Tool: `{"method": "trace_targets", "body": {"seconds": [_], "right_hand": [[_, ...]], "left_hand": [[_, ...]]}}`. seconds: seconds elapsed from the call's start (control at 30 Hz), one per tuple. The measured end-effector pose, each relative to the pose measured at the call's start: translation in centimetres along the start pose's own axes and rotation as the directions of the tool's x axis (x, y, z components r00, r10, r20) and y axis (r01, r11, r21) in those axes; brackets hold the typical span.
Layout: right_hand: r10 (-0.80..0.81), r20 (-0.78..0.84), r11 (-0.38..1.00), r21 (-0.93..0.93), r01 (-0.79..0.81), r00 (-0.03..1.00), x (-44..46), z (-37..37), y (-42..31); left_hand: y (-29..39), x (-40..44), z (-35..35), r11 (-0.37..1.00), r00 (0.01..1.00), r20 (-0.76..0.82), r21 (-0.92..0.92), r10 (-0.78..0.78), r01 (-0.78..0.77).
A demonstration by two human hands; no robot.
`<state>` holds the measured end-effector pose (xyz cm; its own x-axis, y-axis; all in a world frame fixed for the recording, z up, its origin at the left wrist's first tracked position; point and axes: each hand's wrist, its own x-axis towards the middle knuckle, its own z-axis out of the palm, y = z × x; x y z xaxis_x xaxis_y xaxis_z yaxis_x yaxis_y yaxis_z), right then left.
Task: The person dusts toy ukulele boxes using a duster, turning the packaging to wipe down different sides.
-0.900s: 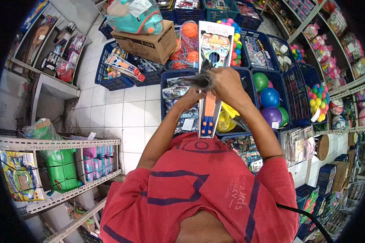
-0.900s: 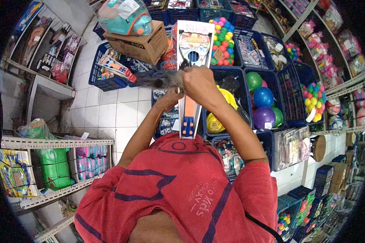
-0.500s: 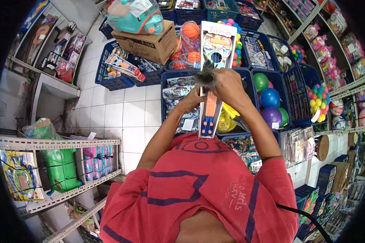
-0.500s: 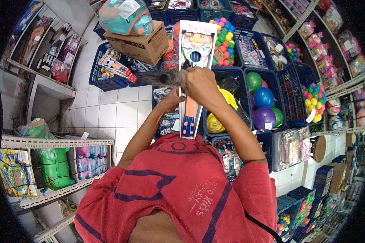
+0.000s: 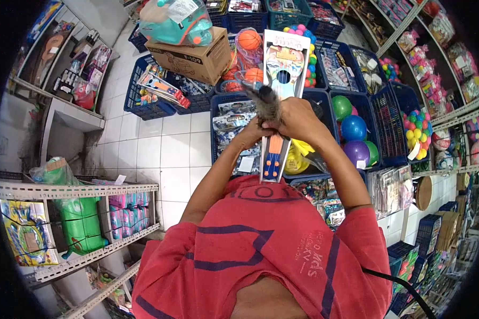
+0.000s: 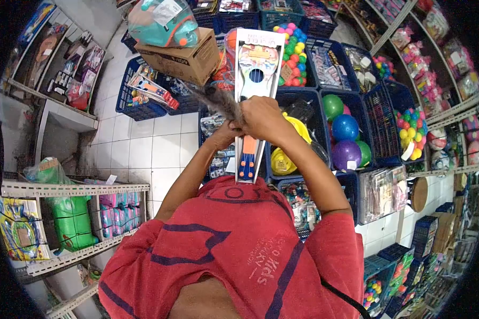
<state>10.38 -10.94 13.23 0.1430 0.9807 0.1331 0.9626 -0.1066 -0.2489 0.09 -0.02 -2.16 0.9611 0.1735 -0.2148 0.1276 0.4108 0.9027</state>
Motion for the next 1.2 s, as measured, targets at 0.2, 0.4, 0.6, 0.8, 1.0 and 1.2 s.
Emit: {"method": "trace_targets", "body": {"seconds": [0.2, 0.4, 0.6, 0.8, 1.0, 1.2], "right_hand": [[0.059, -0.189, 0.998, 0.021, -0.056, 0.980, 0.6, -0.2, -0.1], [0.054, -0.011, 0.998, 0.032, -0.053, 0.998, 0.2, -0.5, 0.0], [-0.009, -0.135, 0.993, 0.119, 0.026, 0.991, -0.3, 0.7, 1.0], [0.093, -0.268, 0.995, 0.066, -0.078, 0.959, -0.4, 0.4, 2.7], [-0.111, -0.023, 0.988, 0.105, 0.113, 0.994, -1.8, 0.6, 0.1], [-0.011, 0.008, 1.000, 0.019, 0.011, 1.000, -2.0, 0.4, -0.8]], "left_hand": [[-0.8, 0.5, 0.0, 0.981, 0.985, -0.017, -0.097, 0.170, -0.171], [-2.3, 1.4, -1.2, 0.992, 0.991, -0.045, 0.036, 0.125, -0.123], [-0.8, 0.8, -0.5, 0.993, 0.994, -0.027, -0.045, 0.109, -0.110], [-1.2, 0.8, -0.3, 0.951, 0.970, -0.064, -0.192, 0.233, -0.241], [0.0, -0.2, 0.8, 0.984, 0.982, -0.120, -0.081, 0.147, -0.157], [-1.5, 0.5, -0.6, 0.968, 0.998, -0.056, -0.247, 0.033, -0.046]]}}
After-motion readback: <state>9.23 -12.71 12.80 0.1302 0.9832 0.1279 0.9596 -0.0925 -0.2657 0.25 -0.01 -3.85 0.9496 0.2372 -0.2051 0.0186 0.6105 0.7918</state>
